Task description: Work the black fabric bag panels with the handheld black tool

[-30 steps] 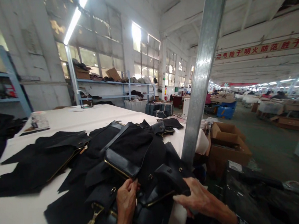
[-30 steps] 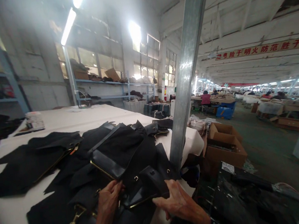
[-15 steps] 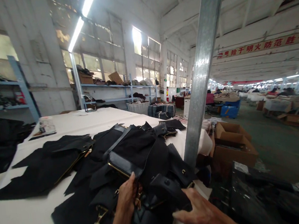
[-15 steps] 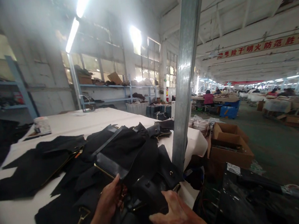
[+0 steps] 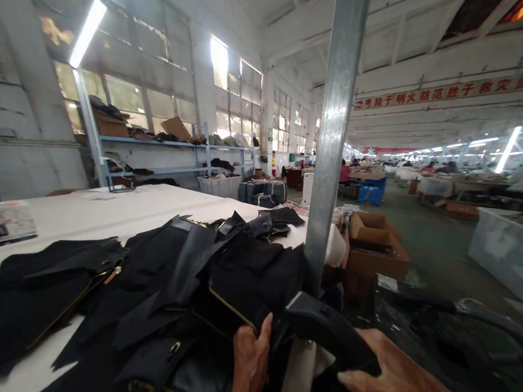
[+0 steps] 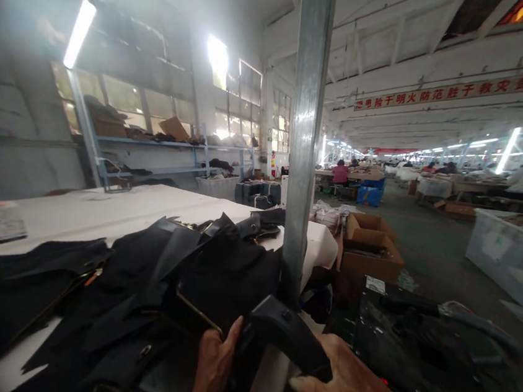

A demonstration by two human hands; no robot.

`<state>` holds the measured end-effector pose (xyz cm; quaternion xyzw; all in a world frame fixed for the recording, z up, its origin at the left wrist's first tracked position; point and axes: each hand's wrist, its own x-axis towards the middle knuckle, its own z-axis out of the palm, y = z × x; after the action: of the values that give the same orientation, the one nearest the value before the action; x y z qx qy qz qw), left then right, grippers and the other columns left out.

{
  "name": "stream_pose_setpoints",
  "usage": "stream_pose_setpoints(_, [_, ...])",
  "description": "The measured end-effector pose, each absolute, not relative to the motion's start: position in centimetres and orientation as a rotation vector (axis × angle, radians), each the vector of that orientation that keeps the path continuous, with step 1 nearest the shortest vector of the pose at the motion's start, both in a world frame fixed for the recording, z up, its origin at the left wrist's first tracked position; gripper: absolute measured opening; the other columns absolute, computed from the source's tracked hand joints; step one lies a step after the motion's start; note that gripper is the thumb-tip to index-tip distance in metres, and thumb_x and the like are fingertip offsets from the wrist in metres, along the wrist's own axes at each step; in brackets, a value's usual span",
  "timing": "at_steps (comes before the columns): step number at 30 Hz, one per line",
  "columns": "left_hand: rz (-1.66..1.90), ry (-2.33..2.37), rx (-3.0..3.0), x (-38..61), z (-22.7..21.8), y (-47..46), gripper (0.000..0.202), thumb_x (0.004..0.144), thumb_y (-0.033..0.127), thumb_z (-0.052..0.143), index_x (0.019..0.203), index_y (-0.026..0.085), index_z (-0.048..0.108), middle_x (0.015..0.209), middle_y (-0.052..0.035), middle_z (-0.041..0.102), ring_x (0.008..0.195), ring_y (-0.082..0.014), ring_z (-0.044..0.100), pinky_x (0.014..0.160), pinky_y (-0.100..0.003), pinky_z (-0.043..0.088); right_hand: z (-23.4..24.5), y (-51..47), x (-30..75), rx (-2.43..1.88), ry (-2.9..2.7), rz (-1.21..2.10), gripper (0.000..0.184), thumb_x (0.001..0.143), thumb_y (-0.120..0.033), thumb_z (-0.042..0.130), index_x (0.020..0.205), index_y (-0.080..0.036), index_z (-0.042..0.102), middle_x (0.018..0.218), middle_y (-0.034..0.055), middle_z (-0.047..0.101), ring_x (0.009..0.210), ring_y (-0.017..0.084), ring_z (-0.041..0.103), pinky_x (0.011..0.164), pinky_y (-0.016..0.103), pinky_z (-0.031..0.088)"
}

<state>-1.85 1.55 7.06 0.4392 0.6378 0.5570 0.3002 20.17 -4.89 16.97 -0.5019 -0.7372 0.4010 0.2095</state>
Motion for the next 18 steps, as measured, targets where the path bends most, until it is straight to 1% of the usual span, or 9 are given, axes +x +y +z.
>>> stream_pose_setpoints(2, [1.367,1.655,1.135,-0.6,5.9,0.9,0.047,0.067,0.060,0.054,0.046,0.023,0.035,0.050,0.0058,0.026,0.049,-0.0097,0.027,0.045,-0.027,0.023,17.0,-5.2,20.7,-1.393,-2.062,1.055,0.021,0.078,-0.033,0.059,0.089,-0.015,0.061,0.068,-0.0011,0.060,0.060,0.014,0.056,0.052,0.019,0.042])
stream_pose_setpoints(3, [1.331,1.646,1.099,-0.3,5.5,0.8,0.047,0.067,0.061,0.053,0.047,0.023,0.035,0.050,0.0056,0.027,0.049,-0.0101,0.028,0.045,-0.026,0.024,16.9,-5.3,20.9,-1.387,-2.068,1.051,0.019,0.078,-0.032,0.059,0.086,-0.015,0.061,0.067,-0.0014,0.060,0.059,0.014,0.056,0.051,0.019,0.042])
stream_pose_setpoints(7, [1.275,1.725,1.034,-0.2,4.2,1.0,0.052,0.067,0.066,0.051,0.045,0.025,0.027,0.048,0.0060,0.024,0.048,-0.0103,0.028,0.045,-0.027,0.023,16.4,-5.9,21.7,-1.421,-2.011,1.143,0.021,0.080,-0.029,0.057,0.095,-0.015,0.059,0.065,-0.0027,0.060,0.049,0.011,0.054,0.046,0.018,0.040])
stream_pose_setpoints(9, [1.277,1.694,1.051,-0.4,4.0,1.2,0.052,0.069,0.066,0.048,0.046,0.025,0.026,0.048,0.0062,0.023,0.048,-0.0104,0.027,0.046,-0.027,0.022,16.0,-6.3,21.9,-1.445,-1.981,1.196,0.020,0.081,-0.030,0.056,0.094,-0.015,0.058,0.062,-0.0036,0.058,0.045,0.010,0.053,0.043,0.017,0.039])
stream_pose_setpoints(11, [1.294,1.626,1.040,-0.6,3.8,1.2,0.051,0.072,0.067,0.044,0.049,0.026,0.025,0.048,0.0061,0.023,0.049,-0.0106,0.026,0.046,-0.028,0.022,15.5,-6.7,21.9,-1.471,-1.970,1.228,0.020,0.081,-0.030,0.057,0.094,-0.015,0.058,0.060,-0.0037,0.057,0.047,0.011,0.054,0.043,0.017,0.039])
stream_pose_setpoints(15, [1.319,1.545,0.943,-0.6,3.7,1.0,0.053,0.071,0.072,0.042,0.049,0.026,0.024,0.046,0.0064,0.023,0.046,-0.0102,0.025,0.046,-0.028,0.021,14.6,-7.3,21.6,-1.527,-1.985,1.224,0.031,0.078,-0.032,0.062,0.104,-0.017,0.059,0.068,-0.0010,0.062,0.053,0.013,0.058,0.047,0.017,0.042])
stream_pose_setpoints(18, [1.290,1.504,0.879,-0.5,3.6,0.8,0.056,0.070,0.074,0.041,0.047,0.026,0.025,0.043,0.0072,0.022,0.042,-0.0093,0.023,0.043,-0.027,0.019,13.3,-7.2,21.3,-1.487,-2.012,1.242,0.037,0.075,-0.034,0.066,0.108,-0.019,0.058,0.078,0.0002,0.064,0.054,0.011,0.058,0.047,0.016,0.041])
